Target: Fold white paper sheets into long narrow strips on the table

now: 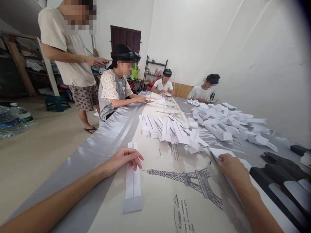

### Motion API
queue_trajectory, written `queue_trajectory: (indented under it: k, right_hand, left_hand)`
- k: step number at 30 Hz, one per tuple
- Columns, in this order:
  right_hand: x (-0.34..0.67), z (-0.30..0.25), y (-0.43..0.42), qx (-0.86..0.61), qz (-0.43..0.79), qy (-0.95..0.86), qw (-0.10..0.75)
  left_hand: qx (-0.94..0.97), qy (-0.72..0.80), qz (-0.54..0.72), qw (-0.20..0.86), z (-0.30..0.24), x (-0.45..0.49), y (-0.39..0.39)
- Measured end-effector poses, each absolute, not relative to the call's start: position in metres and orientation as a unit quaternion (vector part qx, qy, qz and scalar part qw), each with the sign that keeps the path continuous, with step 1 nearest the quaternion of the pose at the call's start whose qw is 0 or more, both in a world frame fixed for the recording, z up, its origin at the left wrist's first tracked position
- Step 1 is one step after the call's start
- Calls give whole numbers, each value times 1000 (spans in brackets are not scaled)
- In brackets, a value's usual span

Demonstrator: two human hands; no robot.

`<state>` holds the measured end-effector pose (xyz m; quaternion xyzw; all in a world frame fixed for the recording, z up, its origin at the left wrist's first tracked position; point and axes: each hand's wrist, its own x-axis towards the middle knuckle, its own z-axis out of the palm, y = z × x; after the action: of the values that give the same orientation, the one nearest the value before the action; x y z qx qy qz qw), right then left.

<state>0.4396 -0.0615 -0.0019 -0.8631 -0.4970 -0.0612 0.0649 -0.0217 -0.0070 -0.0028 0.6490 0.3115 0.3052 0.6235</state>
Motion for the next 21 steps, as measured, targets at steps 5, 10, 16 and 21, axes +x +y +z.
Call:
queue_trajectory:
  k: [5, 10, 16, 21]
  right_hand:
    - [438, 0, -60, -872, -68, -480, 58]
    - [437, 7, -60, -881, -57, -467, 55]
    - [430, 16, -64, -887, -51, -453, 73]
    - [426, 21, -66, -894, -49, -435, 93]
  left_hand:
    - [654, 306, 302, 623, -4, -23, -7]
    - [656, 302, 297, 624, -5, -24, -6]
    - [657, 306, 297, 622, -3, -23, -7]
    - [661, 304, 296, 619, -6, -23, -6]
